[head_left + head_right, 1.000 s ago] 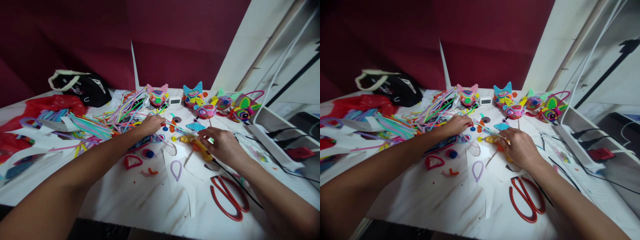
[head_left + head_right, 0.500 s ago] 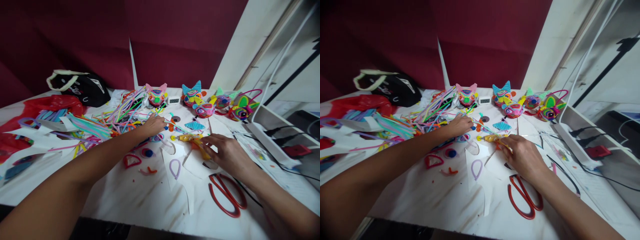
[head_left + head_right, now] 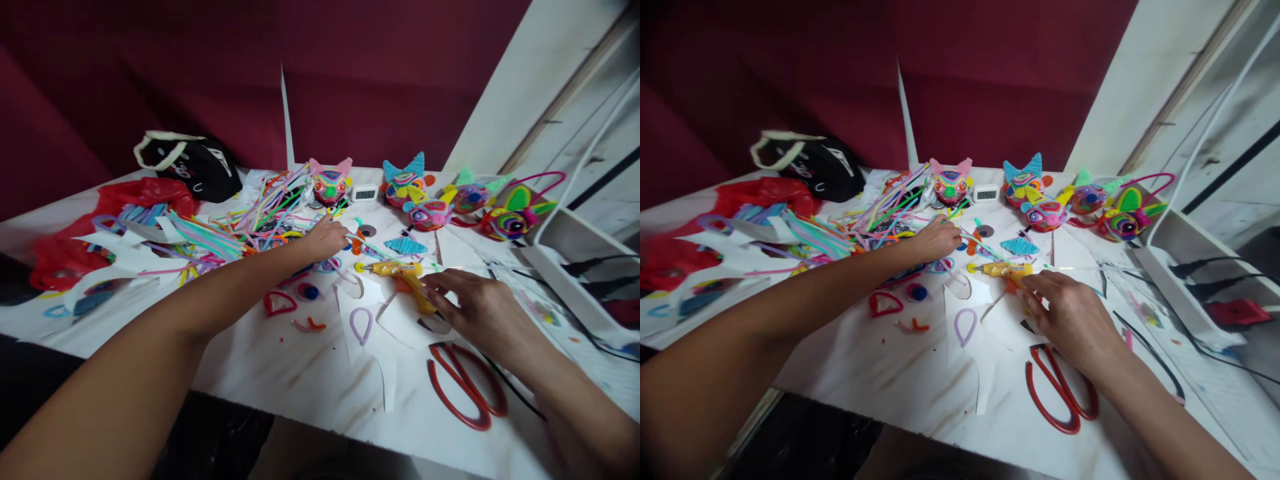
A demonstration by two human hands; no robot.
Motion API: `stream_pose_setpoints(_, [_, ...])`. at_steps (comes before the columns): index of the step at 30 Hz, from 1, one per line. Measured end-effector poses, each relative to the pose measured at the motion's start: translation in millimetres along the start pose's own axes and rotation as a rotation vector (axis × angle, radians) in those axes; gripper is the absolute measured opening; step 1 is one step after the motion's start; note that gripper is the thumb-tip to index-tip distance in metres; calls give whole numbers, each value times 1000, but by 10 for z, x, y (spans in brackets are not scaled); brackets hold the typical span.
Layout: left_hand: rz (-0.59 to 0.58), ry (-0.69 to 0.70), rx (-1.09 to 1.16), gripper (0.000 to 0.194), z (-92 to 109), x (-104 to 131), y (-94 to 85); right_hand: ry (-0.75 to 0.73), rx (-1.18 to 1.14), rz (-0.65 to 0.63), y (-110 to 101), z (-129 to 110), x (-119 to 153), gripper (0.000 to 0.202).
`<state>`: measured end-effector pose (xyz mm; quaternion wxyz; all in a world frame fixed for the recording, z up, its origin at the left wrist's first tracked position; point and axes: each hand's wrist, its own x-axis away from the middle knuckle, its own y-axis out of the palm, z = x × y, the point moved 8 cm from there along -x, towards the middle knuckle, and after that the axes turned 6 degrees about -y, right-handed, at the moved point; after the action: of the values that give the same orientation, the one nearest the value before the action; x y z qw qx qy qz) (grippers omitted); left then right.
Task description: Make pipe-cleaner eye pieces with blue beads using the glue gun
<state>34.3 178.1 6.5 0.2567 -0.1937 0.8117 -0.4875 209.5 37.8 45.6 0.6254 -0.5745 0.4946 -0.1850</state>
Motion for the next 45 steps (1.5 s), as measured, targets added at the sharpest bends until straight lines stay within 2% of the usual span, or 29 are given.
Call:
stream_pose_setpoints(7, [27,-55,16,18,9,-67,22,-5,-12,-4,-30,10,23,29])
stream_pose_setpoints(11, [16,-63,43,17,7,-100,69,-30,45,37,-90,-15,37,30])
stream_pose_setpoints(14, [12,-83,81,19,-30,-81,18,-44,66,58,-120,-32,58,31])
stream_pose_setpoints(17, [22,-101,150,14,-68,-14,-163,-18,37,22,-93,-1,87,31])
stream_pose_setpoints(21, [91,-129,295,16,-30,185,-576,7,-9,-2,-73,27,132,30])
stream_pose_setpoints(24, [114,-134,438,16,145,406,-829,32,-69,-34,-57,-5,159,26])
stream_pose_setpoints(25, [91,-130,600,16,226,477,-867,47,-105,-59,-37,-26,167,25])
stream_pose_setpoints(27, [-5,-163,854,16,393,599,-852,81,-186,-116,18,-82,187,22])
stream_pose_setpoints(29, [-121,-174,1013,16,582,684,-782,103,-242,-150,69,-149,205,21])
stream_pose_setpoints(33, [-285,-249,1107,18,779,752,-608,89,-289,-199,171,-304,232,23])
stream_pose_setpoints(42, [-353,-393,1214,18,808,755,-529,140,-556,-229,380,-651,104,19])
stream_pose_setpoints(45, [-326,-395,1261,17,829,774,-523,175,-667,-209,459,-683,60,13])
